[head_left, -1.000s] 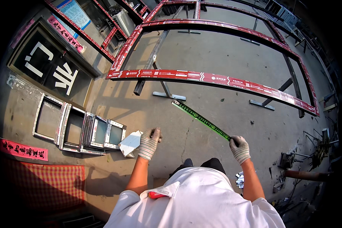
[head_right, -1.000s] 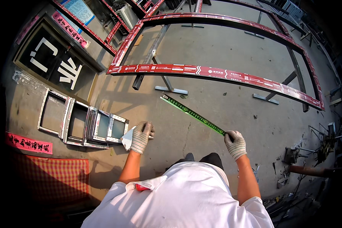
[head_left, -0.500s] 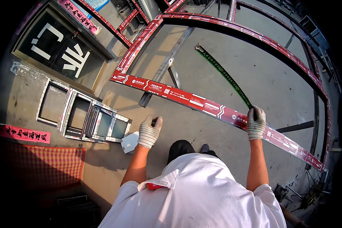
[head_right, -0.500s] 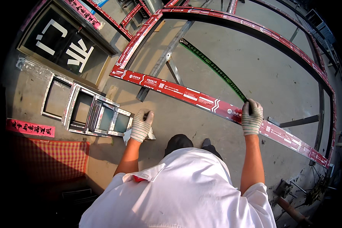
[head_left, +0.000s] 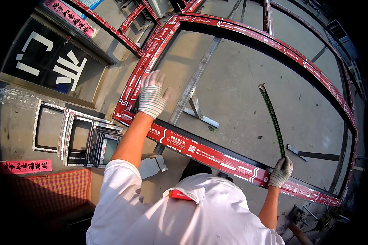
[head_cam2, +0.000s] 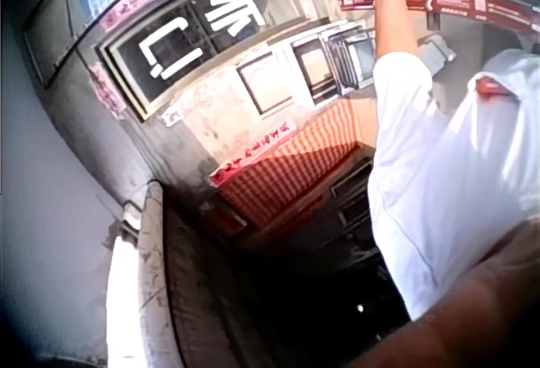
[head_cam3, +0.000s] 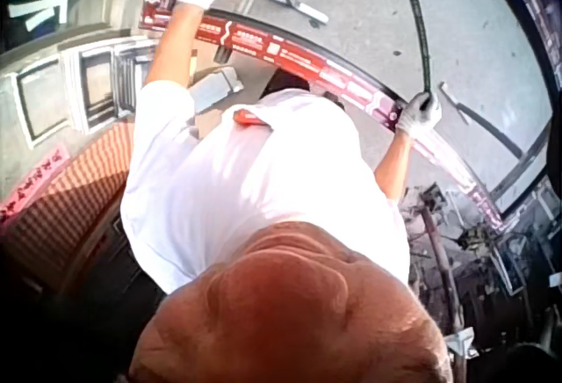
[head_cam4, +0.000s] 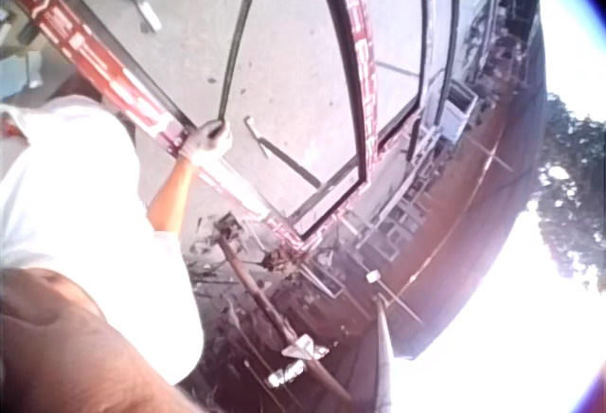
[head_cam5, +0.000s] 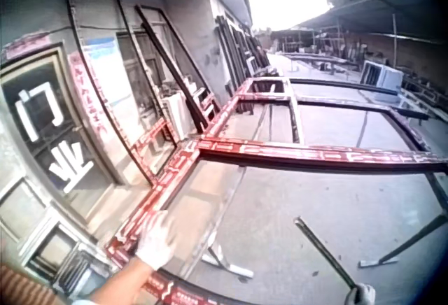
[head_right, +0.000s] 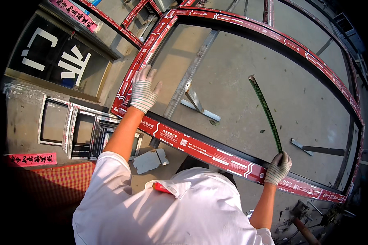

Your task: The person measures a large window frame with a tape measure, then moves to a pile of aluminum profiles. They measure and mark a profile, place it on a miter saw, and prepare to cut it. The person handles the tape measure and profile throughout.

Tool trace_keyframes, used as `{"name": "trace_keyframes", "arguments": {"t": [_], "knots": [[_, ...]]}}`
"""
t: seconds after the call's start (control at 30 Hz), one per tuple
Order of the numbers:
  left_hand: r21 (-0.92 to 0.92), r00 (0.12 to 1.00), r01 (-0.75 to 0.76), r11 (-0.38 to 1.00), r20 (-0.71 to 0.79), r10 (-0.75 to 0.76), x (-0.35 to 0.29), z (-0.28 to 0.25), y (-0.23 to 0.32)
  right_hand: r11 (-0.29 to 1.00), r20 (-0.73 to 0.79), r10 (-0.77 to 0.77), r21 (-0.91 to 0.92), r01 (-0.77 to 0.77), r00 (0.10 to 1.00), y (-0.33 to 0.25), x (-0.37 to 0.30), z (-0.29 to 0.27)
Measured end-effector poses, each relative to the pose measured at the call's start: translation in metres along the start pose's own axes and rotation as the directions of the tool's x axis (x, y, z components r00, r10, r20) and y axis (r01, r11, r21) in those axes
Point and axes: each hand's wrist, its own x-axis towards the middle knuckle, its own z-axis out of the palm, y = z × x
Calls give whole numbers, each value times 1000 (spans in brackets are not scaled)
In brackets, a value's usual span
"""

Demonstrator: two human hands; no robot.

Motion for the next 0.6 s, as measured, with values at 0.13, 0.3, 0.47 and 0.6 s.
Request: {"name": "trace_keyframes", "arguments": {"t": [0.13,0.3,0.47,0.6], "knots": [[174,973,-14,985,-224,54,89,12,-60,993,-13,22,-117,-24,1000,-4,-5,4],[300,998,-45,953,51,31,92,88,-120,973,50,102,-212,-90,993,-17,-5,1],[364,872,-324,873,472,126,60,171,-146,968,56,48,-249,-33,997,-5,-2,12],[408,763,-444,798,639,98,39,190,-167,966,88,130,-235,-106,988,-9,-6,3]]}}
